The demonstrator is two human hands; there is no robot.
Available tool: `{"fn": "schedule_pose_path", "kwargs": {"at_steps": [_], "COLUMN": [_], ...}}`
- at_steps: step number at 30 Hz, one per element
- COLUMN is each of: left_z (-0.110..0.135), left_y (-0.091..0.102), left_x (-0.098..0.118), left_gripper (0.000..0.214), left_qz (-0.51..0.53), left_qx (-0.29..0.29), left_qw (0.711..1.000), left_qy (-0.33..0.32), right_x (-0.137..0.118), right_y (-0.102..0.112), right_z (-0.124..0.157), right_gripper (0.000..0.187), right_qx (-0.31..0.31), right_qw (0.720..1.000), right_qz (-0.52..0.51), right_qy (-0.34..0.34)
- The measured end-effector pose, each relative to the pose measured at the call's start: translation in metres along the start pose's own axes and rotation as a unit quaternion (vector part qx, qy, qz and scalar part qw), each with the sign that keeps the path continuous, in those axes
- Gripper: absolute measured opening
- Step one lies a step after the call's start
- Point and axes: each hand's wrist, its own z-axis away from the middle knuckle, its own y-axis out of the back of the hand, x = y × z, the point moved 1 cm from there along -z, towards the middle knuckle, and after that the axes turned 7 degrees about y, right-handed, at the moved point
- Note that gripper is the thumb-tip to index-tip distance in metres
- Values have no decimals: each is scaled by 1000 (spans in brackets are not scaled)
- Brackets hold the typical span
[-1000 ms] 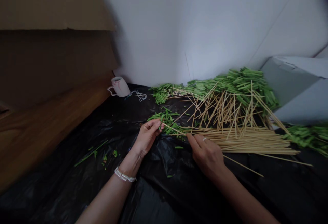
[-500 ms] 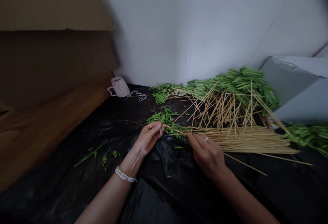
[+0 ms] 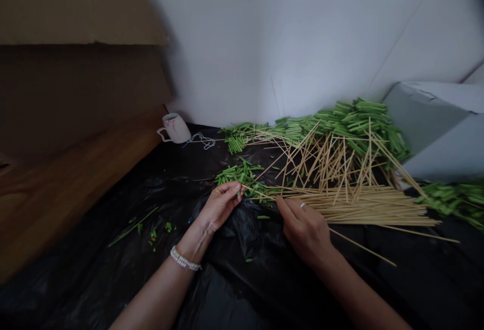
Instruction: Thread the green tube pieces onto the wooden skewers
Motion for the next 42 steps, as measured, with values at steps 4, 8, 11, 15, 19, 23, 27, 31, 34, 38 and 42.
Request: {"fn": "schedule_pose_path", "kwargs": {"at_steps": [4,8,11,15,19,23,27,31,34,38,42], "left_z": [2,3,4,4,4,5,7,8,5,1,-2], "left_y": [-1,-3,-4,-4,-4,-7,-13,-13,-4,13,18], "left_x": [1,2,2,2,2,-3,-8,-4,10,26,25], "left_gripper": [24,22,19,18,19,21,21,25,28,12,15], "left_qz": [-4,-16,-26,-31,-37,-70,-81,-89,-148,-284,-352], "left_qx": [1,-4,-9,-14,-13,3,-3,2,66,170,142], "left_qw": [1000,1000,1000,999,999,998,997,996,983,910,883], "left_qy": [1,-2,-3,-4,-1,4,7,5,-89,-249,-276], "right_x": [-1,-2,-2,-1,-2,-3,-3,-1,3,6,5], "right_y": [-2,-2,-2,-3,-2,-3,-5,-4,-2,-1,-2], "right_z": [0,-1,-1,-1,-1,-1,0,0,0,1,0], "right_gripper": [35,35,35,34,34,34,34,35,34,33,31], "right_qx": [-6,-11,-10,-3,-12,-37,-24,-10,-4,6,0], "right_qw": [1000,1000,1000,1000,999,999,1000,1000,1000,998,998], "right_qz": [-15,-13,0,-2,-16,-22,-12,5,28,57,57], "right_qy": [-9,-16,-10,-11,-25,-18,0,1,-12,-21,-12]}}
